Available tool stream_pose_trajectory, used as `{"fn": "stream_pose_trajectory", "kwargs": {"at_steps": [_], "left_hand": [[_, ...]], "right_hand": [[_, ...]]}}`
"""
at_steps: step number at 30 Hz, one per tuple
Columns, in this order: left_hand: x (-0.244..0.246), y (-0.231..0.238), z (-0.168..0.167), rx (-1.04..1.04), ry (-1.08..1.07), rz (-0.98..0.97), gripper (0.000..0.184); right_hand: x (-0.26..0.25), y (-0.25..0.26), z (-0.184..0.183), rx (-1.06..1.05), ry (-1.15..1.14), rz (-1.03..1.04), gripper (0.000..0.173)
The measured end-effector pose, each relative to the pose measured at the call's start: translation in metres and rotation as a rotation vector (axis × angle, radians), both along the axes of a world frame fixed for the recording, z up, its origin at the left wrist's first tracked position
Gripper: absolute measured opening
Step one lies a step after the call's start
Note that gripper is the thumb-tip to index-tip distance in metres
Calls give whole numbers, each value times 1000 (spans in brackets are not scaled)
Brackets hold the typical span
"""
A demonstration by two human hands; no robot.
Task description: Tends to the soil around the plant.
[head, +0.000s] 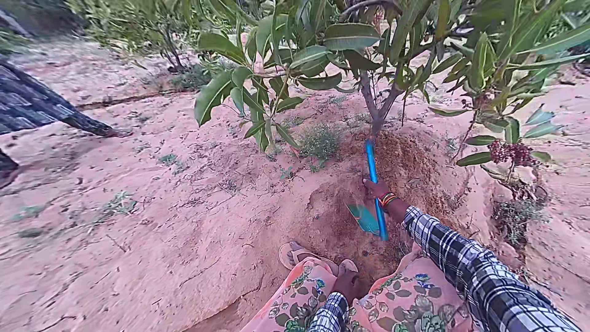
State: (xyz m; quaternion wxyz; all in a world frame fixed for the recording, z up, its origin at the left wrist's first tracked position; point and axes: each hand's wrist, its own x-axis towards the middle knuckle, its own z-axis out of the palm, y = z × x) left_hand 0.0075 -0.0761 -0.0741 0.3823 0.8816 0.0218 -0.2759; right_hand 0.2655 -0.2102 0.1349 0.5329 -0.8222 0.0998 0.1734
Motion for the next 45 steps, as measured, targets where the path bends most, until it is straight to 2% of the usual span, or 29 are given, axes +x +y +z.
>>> {"fn": "stream_pose_trajectory", "kwargs": {"at_steps": [3,6,11,15,18,23,28,30,33,36,39,43,45], "left_hand": [[-1,2,2,11,-25,-28,37],[-19,-7,11,-66,19,-35,37],[-32,-13,24,-35,59,-87,43],[-29,-14,26,15,55,-57,43],[-28,-15,30,69,81,-47,43],[-26,-18,36,118,106,-37,42],[-25,-21,38,135,112,-21,43],[-26,-22,38,138,106,-25,43],[-25,-20,36,149,84,-18,42],[-28,-20,29,122,73,-8,41],[-29,-17,30,108,47,18,40],[-27,-19,31,148,46,-10,42],[-27,-22,31,162,68,-19,43]], "right_hand": [[-16,-32,-29,-63,102,131,41],[-31,-51,-46,-191,182,304,44],[-45,-39,-68,-472,295,608,49],[-56,-24,-98,-643,292,719,60],[-59,-17,-108,-622,238,662,55],[-35,-26,-125,-434,197,351,48],[-23,-34,-124,-320,180,216,47],[-17,-37,-111,-212,160,102,44],[-4,-26,-62,-56,56,9,44],[19,-28,-40,-50,-53,-7,48],[12,-38,-30,-152,28,67,55],[-7,-44,-41,-270,65,193,52],[-2,-55,-35,-316,81,223,53]]}}
